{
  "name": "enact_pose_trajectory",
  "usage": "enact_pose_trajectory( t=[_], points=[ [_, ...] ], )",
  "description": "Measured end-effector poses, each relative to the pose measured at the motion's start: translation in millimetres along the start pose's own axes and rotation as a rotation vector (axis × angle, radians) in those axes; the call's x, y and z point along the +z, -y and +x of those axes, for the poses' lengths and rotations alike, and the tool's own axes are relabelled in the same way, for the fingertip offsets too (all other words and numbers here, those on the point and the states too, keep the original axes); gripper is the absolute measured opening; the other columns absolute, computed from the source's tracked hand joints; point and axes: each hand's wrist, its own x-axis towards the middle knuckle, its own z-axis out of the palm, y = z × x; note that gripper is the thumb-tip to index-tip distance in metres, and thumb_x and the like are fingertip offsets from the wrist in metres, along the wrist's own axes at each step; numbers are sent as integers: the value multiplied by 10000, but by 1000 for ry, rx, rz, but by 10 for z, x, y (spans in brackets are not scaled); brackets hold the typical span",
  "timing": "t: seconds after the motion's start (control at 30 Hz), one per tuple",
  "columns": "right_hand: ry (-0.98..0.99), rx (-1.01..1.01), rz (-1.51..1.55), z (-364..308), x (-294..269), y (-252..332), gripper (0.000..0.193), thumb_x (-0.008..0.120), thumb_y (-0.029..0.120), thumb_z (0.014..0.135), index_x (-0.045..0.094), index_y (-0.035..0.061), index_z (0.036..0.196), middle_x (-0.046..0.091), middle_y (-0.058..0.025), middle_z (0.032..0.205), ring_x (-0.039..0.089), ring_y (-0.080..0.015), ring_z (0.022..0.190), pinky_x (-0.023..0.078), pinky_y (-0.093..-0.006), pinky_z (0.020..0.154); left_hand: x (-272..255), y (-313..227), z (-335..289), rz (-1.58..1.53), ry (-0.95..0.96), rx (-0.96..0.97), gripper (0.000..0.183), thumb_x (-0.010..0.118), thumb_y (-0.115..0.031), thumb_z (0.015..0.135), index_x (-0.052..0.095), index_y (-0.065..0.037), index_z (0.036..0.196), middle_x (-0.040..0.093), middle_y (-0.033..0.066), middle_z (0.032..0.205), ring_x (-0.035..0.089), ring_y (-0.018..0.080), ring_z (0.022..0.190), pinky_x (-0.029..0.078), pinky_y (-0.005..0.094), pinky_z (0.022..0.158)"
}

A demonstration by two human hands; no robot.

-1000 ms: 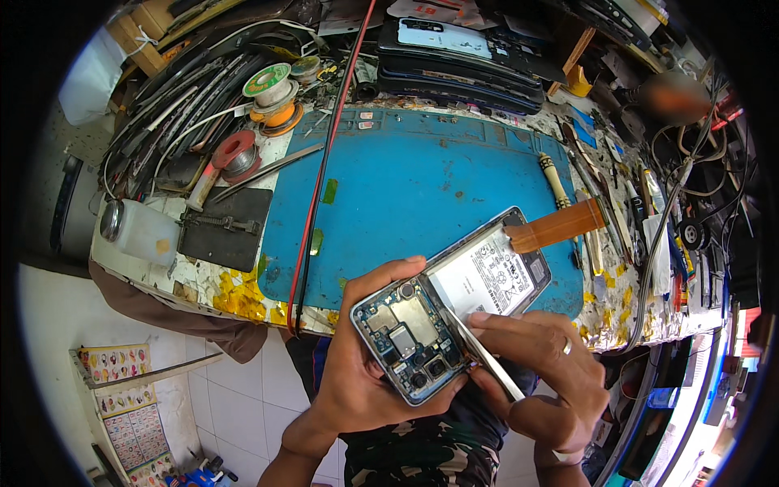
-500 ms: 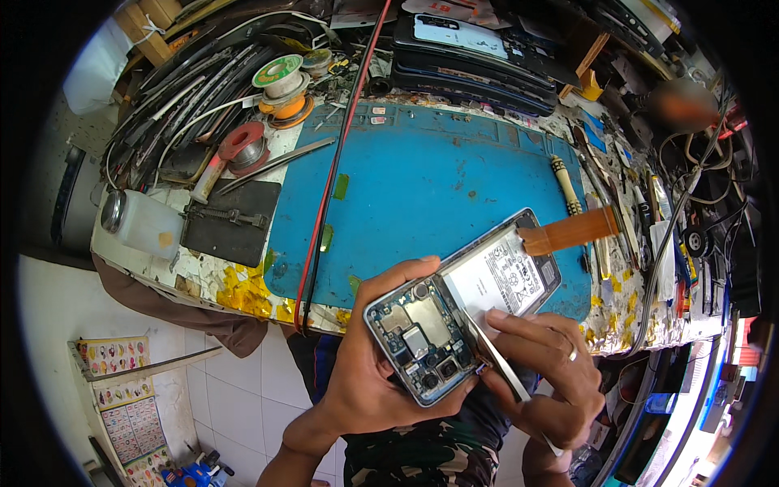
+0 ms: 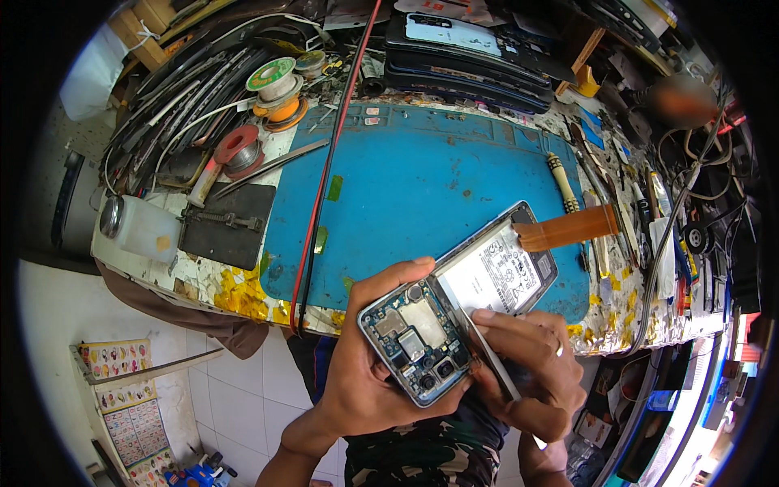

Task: The person disassembles a smartphone, removes the battery, and uses a plastic pry tool and tweezers to manipulate internal components and ribbon cables. The person repositions the battery and ribbon cable multiple times while working on the device.

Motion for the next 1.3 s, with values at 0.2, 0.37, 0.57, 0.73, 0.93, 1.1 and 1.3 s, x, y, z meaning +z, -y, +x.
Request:
enact_pose_trajectory(
  t=[0.2,0.37,0.57,0.73,0.93,1.1,1.3],
  points=[
    [109,6,-73,243,-169,88,220,802,16,680,616,103,760,737,-111,949,731,-280,870,524,-403,692,20,5,20,-42,-2,0,993,885,22,668,282,17,1458,443,165,1379,538,218,1246,502,338,1017],
    [191,12,-139,347,-238,209,315,791,59,652,506,154,746,733,-115,951,725,-274,853,524,-384,684,9,-44,26,7,-18,-13,987,882,29,670,286,16,1457,458,161,1359,545,215,1242,510,335,1008],
    [113,32,-67,271,-180,189,318,788,60,700,487,132,770,730,-128,932,731,-295,883,536,-400,696,14,-38,24,-52,0,-21,987,875,37,676,279,12,1461,470,157,1343,554,214,1233,512,335,1005],
    [-4,30,8,97,-12,13,377,839,47,730,468,104,755,730,-134,946,728,-327,945,536,-421,721,14,-7,11,-67,4,-19,987,869,39,683,270,8,1467,478,156,1341,556,210,1231,509,335,1007],
    [7,47,40,-47,18,-39,290,851,24,691,575,100,738,723,-133,1054,701,-303,1046,542,-425,776,15,1,3,28,-1,16,986,882,9,673,285,19,1459,470,156,1352,551,211,1231,492,336,1018],
    [7,36,71,-28,15,-56,291,849,16,690,569,93,717,721,-140,1054,700,-312,1046,546,-436,789,5,17,1,131,-26,44,996,915,-64,652,315,43,1439,453,164,1371,539,217,1232,468,341,1029],
    [-22,28,74,77,-23,-38,232,832,54,734,601,54,708,737,-127,924,732,-314,936,549,-434,768,17,50,-29,107,-53,28,1012,931,-90,637,323,43,1435,444,172,1382,532,227,1236,459,347,1036]
  ],
)
